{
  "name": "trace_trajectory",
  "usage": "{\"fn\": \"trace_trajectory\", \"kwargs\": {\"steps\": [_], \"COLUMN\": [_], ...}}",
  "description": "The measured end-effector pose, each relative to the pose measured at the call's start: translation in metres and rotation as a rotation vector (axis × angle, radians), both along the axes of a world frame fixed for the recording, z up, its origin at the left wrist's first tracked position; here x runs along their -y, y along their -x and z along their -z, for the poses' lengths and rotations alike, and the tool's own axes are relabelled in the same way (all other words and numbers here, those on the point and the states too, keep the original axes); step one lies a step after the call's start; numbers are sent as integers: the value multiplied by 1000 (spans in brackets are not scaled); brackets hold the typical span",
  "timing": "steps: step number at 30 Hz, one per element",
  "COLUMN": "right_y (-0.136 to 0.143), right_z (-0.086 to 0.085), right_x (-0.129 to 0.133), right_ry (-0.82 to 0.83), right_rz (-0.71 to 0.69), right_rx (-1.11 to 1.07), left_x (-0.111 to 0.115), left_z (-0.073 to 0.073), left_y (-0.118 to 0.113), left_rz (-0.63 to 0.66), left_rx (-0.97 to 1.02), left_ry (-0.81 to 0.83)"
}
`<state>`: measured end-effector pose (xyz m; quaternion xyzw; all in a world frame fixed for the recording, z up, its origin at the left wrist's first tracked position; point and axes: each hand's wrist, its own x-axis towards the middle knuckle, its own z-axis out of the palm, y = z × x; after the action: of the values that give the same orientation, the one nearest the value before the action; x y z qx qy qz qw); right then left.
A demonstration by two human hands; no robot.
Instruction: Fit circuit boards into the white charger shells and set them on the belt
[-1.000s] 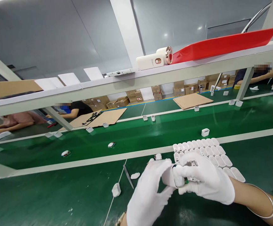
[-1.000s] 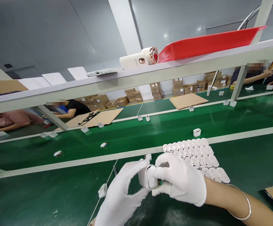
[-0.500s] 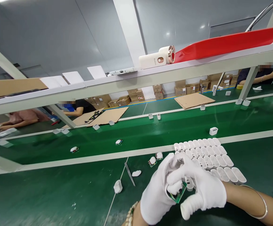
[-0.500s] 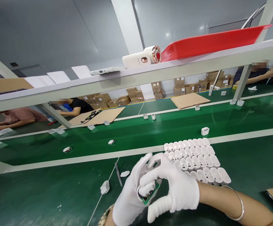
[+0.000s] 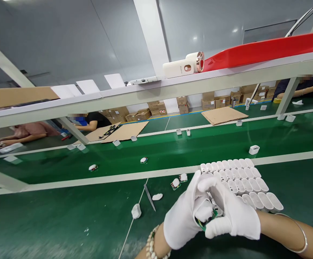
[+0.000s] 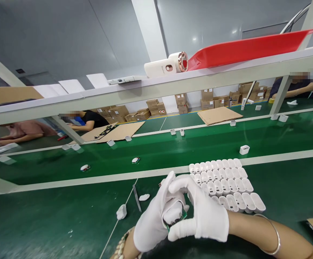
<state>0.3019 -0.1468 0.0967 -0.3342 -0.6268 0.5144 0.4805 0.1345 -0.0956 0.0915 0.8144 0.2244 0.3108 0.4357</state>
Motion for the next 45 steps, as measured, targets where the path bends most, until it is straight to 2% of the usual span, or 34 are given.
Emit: {"fn": "trace_trajectory", "kwargs": {"steps": [3,6,8,11,13,16,19,22,24,26,29,31,35,37,41,45], "right_y": [3,6,7,6,6,6,5,3,1,0,-2,-2,-4,-4,-1,4], "right_z": [-13,-18,-11,5,10,4,-6,-8,-5,-3,-8,-13,-16,-14,-11,-9], "right_x": [-2,-4,-5,-4,-2,3,7,8,7,5,2,1,-1,-1,0,-3], "right_ry": [228,312,258,-29,-169,-137,-76,-39,-29,-61,-105,-134,-252,-216,-5,304], "right_rz": [-110,-164,-134,21,71,87,132,116,103,71,-30,-86,-95,-84,2,-137], "right_rx": [-86,-138,-140,-99,-81,-66,52,135,69,8,74,132,230,219,-38,-199], "left_x": [-6,-9,-9,-6,-5,-6,-9,-9,-6,-4,-3,-4,-7,-9,-10,-7], "left_z": [11,14,12,8,8,14,21,19,13,7,2,1,3,5,8,10], "left_y": [-3,-4,-3,1,3,3,2,1,0,-1,-1,0,0,0,-4,-5], "left_rz": [4,38,50,22,11,3,-36,-27,-21,-21,-6,19,53,55,42,98], "left_rx": [-18,-34,14,56,65,97,112,107,91,66,52,48,10,14,47,81], "left_ry": [-45,-158,-235,-323,-346,-304,-297,-323,-330,-335,-371,-393,-369,-405,-510,-483]}}
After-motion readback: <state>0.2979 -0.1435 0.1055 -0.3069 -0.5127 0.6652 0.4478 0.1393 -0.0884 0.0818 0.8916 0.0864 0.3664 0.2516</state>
